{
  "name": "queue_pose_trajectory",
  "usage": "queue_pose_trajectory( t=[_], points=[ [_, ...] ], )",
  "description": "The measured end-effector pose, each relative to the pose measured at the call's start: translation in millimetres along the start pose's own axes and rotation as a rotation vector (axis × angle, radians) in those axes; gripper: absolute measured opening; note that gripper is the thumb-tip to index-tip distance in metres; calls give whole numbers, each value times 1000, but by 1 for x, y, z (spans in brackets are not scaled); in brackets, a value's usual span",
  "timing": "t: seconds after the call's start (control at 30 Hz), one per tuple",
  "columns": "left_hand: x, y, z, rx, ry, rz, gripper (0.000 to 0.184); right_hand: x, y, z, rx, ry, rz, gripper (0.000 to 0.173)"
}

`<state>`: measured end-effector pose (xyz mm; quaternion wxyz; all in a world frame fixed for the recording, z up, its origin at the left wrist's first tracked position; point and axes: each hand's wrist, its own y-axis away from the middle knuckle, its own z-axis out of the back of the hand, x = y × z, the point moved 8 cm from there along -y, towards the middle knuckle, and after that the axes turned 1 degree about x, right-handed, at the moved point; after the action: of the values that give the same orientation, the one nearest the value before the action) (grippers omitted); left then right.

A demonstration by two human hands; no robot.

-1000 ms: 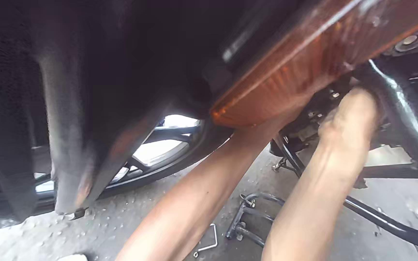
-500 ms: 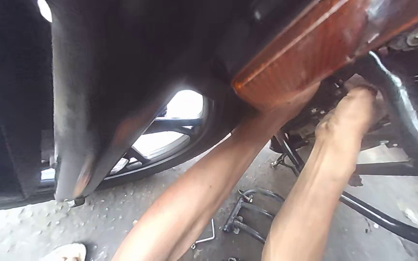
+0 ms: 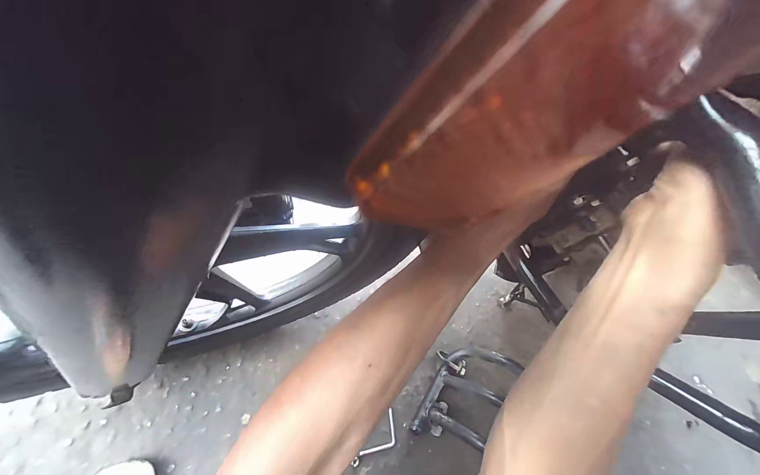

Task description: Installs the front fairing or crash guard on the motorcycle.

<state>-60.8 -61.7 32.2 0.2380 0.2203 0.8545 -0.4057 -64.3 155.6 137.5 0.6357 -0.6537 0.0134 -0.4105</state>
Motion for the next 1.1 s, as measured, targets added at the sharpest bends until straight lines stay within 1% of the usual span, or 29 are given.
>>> queue_pose_trajectory(
  t=[0.03, 0.07, 0.1, 0.13, 0.17, 0.2, 0.23, 0.27, 0.3, 0.33, 0.37, 0.4, 0.43, 0.5, 0.53, 0.6, 0.67, 0.7, 0.73, 0.77, 0.8, 0.83, 0.87, 0.9, 0.93, 1.0, 1.03, 1.1],
  points=[
    [-2, -2, -2, -16, -5, -28, 39, -11, -7, -4, -51, 53, 24, 49],
    [-4, -4, -3, -24, -19, -43, 41, -16, -13, -6, -60, 82, 25, 55],
    [-4, -5, -5, -26, -30, -48, 42, -17, -17, -6, -9, 87, -15, 56],
    [-4, -5, -6, -30, -36, -42, 43, -14, -15, -4, 86, 40, -59, 52],
    [-3, -4, -7, -28, -42, -29, 44, -10, -10, -3, 191, -75, -84, 43],
    [-3, -4, -7, -26, -44, -19, 45, -9, -9, -3, 207, -183, -51, 36],
    [-3, -2, -8, -29, -45, -10, 44, -10, -9, -3, 121, -295, 13, 32],
    [-2, 0, -9, -44, -49, -5, 44, -12, -9, -4, 56, -372, 44, 32],
    [-1, 3, -10, -50, -47, 9, 44, -14, -7, -5, 60, -403, 25, 36],
    [1, 6, -11, -50, -37, 34, 44, -18, -5, -7, 104, -466, -1, 38],
    [3, 9, -11, -49, -16, 72, 45, -24, -7, -9, 198, -457, -15, 40],
    [5, 11, -10, -47, 2, 115, 46, -37, -13, -15, 344, -354, -4, 39],
    [7, 12, -11, -48, 15, 147, 47, -54, -23, -23, 444, -202, 55, 40],
    [9, 14, -13, -46, 18, 162, 48, -66, -33, -32, 394, 42, 126, 42],
    [9, 14, -13, -42, 16, 158, 48, -69, -36, -34, 357, 37, 101, 44],
    [10, 15, -13, -26, 21, 147, 47, -67, -37, -33, 344, 8, 37, 58],
    [8, 14, -14, -28, 31, 110, 45, -40, -30, -15, 139, -71, -65, 75],
    [7, 13, -15, -35, 27, 96, 44, -26, -24, -8, 59, -126, -69, 80],
    [6, 11, -15, -47, 21, 86, 43, -16, -16, -3, 61, -192, -55, 78],
    [4, 8, -16, -62, 17, 78, 43, -5, -5, 0, 130, -296, -59, 65],
    [3, 5, -17, -78, 10, 72, 43, 8, 8, 1, 281, -409, -113, 43],
    [1, 3, -18, -90, 2, 58, 42, 28, 24, -2, 488, -473, -183, 20],
    [0, 1, -19, -105, -2, 44, 41, 42, 36, -9, 732, -489, -211, 8],
    [-1, 0, -19, -109, -7, 35, 41, 49, 44, -16, 895, -530, -203, 14],
    [-1, -2, -20, -105, -10, 33, 41, 50, 46, -20, 936, -562, -190, 18],
    [-2, -3, -22, -99, -18, 30, 41, 46, 44, -16, 880, -610, -191, 18],
    [-2, -3, -22, -96, -20, 30, 41, 42, 43, -13, 818, -615, -212, 16],
    [-2, -3, -22, -101, -19, 26, 41, 36, 43, -1, 598, -513, -266, 8]
  ],
)
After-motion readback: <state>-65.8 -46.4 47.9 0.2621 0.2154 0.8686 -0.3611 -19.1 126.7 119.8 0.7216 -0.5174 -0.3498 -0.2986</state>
